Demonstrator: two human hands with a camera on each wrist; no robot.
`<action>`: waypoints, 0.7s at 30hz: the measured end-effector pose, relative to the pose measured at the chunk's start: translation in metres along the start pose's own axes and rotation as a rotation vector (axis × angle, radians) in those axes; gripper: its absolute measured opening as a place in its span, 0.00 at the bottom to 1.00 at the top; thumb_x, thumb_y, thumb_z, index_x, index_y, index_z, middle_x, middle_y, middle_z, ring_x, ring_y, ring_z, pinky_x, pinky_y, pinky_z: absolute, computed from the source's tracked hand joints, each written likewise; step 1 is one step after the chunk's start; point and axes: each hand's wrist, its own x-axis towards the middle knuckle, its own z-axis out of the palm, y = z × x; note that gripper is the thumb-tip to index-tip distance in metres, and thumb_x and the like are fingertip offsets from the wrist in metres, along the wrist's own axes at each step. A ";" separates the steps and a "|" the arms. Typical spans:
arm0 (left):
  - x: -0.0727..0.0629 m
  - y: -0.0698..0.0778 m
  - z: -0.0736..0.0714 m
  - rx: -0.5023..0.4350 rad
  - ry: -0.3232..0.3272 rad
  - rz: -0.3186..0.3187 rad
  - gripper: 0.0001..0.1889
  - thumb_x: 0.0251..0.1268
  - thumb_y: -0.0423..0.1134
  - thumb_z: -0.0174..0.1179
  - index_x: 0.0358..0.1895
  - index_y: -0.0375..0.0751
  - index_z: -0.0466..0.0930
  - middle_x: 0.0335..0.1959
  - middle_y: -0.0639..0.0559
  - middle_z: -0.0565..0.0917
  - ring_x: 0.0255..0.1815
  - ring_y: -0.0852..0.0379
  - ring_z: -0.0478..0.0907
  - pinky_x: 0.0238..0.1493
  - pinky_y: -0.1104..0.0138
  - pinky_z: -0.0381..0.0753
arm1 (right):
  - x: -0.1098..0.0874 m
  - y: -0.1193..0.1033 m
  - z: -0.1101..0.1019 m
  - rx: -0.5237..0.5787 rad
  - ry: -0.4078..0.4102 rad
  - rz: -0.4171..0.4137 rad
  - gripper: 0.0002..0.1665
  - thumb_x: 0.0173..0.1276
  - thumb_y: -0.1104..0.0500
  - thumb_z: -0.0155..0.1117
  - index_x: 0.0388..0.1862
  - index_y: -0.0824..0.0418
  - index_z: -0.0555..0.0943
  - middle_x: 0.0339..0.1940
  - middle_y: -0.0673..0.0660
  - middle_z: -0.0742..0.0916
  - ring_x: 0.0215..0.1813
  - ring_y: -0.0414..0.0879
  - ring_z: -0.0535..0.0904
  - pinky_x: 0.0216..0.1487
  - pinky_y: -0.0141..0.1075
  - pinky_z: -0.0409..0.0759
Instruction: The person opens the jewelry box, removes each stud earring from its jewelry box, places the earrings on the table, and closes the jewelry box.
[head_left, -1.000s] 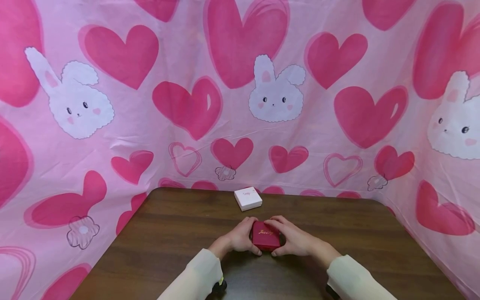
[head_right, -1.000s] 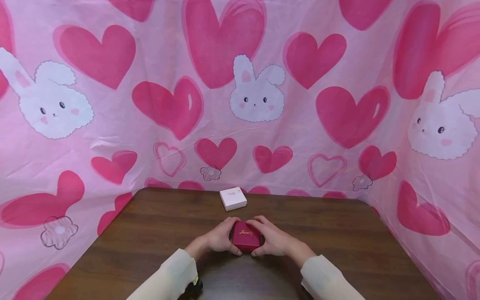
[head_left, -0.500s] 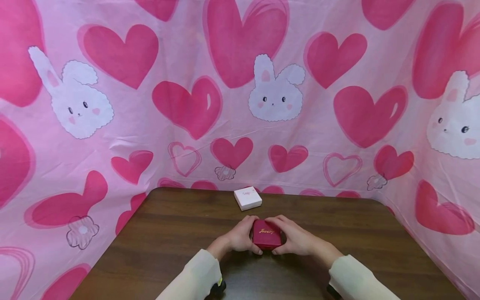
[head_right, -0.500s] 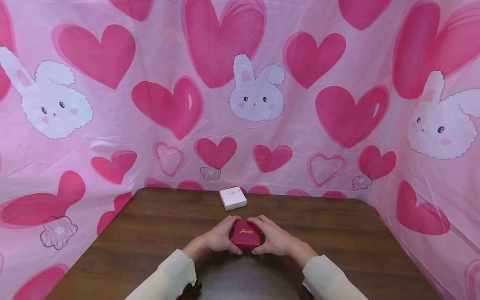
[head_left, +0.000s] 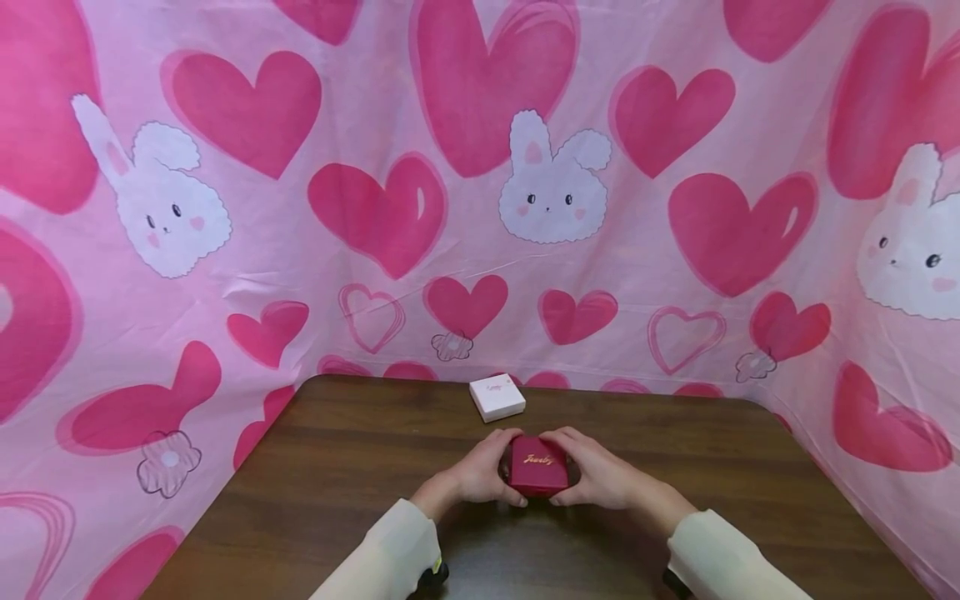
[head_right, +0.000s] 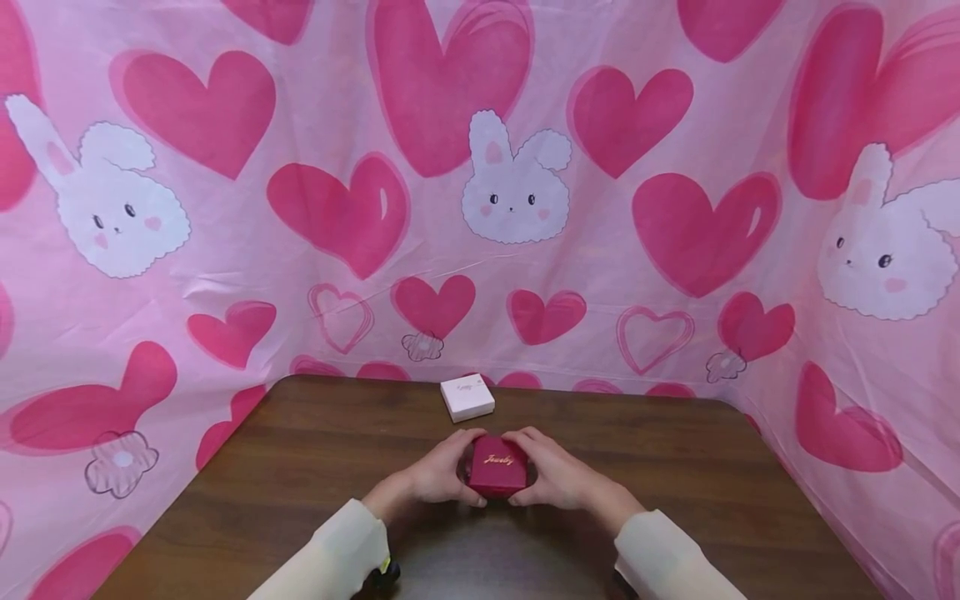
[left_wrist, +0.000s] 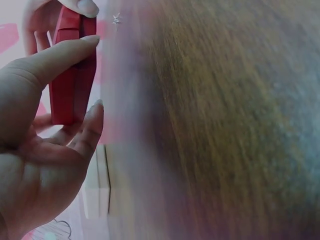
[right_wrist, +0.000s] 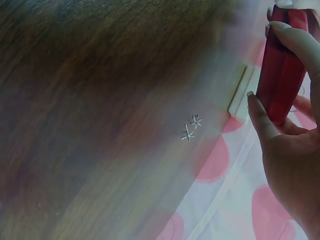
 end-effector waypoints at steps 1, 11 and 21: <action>-0.003 0.006 -0.002 -0.019 -0.006 -0.023 0.52 0.46 0.41 0.82 0.75 0.40 0.60 0.59 0.50 0.73 0.61 0.50 0.72 0.67 0.47 0.71 | 0.000 0.000 -0.001 -0.001 0.003 0.002 0.52 0.53 0.47 0.83 0.74 0.57 0.69 0.63 0.50 0.77 0.61 0.47 0.75 0.62 0.49 0.78; -0.004 0.012 0.001 -0.022 0.037 0.012 0.51 0.53 0.42 0.79 0.79 0.44 0.56 0.70 0.48 0.71 0.70 0.48 0.69 0.71 0.47 0.66 | -0.006 0.001 -0.011 0.016 0.046 -0.018 0.52 0.53 0.47 0.83 0.73 0.57 0.69 0.62 0.49 0.78 0.60 0.46 0.76 0.60 0.44 0.80; 0.000 0.012 0.001 -0.069 0.093 0.045 0.47 0.57 0.43 0.76 0.79 0.54 0.58 0.70 0.53 0.73 0.53 0.54 0.77 0.57 0.57 0.80 | -0.007 0.000 -0.022 0.032 0.094 0.022 0.53 0.51 0.48 0.85 0.73 0.56 0.69 0.64 0.49 0.77 0.62 0.45 0.75 0.60 0.47 0.79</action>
